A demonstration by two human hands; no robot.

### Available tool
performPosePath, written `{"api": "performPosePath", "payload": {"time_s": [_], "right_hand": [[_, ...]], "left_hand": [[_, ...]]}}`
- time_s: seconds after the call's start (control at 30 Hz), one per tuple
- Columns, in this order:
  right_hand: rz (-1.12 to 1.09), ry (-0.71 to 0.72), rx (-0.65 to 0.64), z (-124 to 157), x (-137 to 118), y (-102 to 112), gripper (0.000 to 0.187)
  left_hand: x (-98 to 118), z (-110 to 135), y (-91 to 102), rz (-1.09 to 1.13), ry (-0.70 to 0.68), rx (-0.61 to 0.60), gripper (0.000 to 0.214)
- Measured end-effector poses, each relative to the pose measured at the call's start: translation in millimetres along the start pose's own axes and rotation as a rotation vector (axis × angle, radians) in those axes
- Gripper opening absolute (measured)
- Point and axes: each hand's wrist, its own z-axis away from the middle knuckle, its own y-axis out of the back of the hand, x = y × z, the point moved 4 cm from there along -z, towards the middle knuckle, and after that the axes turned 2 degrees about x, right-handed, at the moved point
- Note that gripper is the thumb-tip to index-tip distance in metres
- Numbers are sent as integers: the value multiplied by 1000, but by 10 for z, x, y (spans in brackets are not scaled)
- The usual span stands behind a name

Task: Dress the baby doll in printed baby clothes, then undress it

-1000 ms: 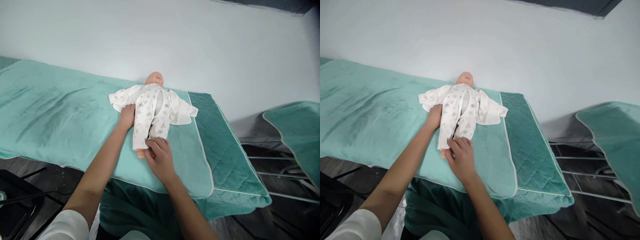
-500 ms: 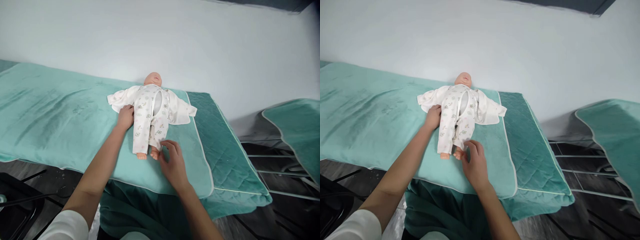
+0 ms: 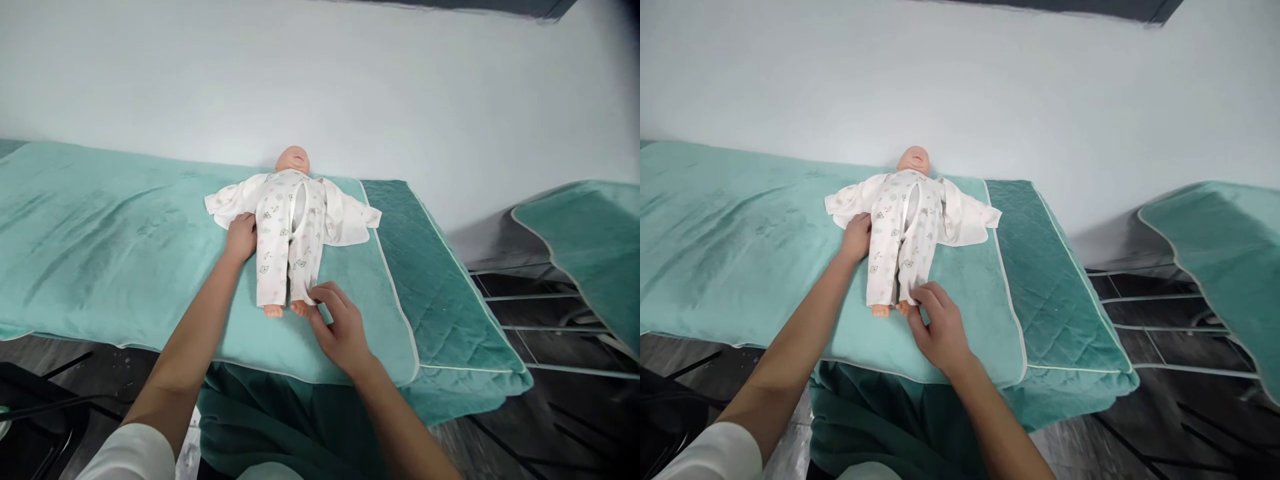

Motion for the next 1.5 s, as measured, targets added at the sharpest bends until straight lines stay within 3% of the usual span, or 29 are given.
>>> {"api": "performPosePath", "payload": {"time_s": [0.17,0.33,0.43,0.6,0.77,0.9,1.03,1.23,1.37,1.5], "right_hand": [[104,55,-75,9,12,118,18],[265,86,-167,57,139,-25,37],[236,100,-211,31,88,-102,29],[195,150,-121,-56,-47,-76,20],[229,85,-68,-28,46,-104,12],[137,-1,-69,77,132,-121,21],[10,46,-113,147,67,-61,28],[73,36,-107,195,76,-18,28],[116,-14,-89,283,146,-86,38],[212,-17,-7,329,123,-123,43]], "left_hand": [[-3,-6,6,7,5,13,21],[-20,-13,-3,21,19,25,20],[-16,-17,2,24,20,23,19],[0,-14,26,40,44,12,18],[1,-9,36,54,54,16,16],[8,-4,39,56,59,17,17],[19,1,42,68,53,13,17],[14,-3,37,68,54,8,18],[9,-5,36,63,56,11,18],[15,-4,40,62,56,14,18]]}}
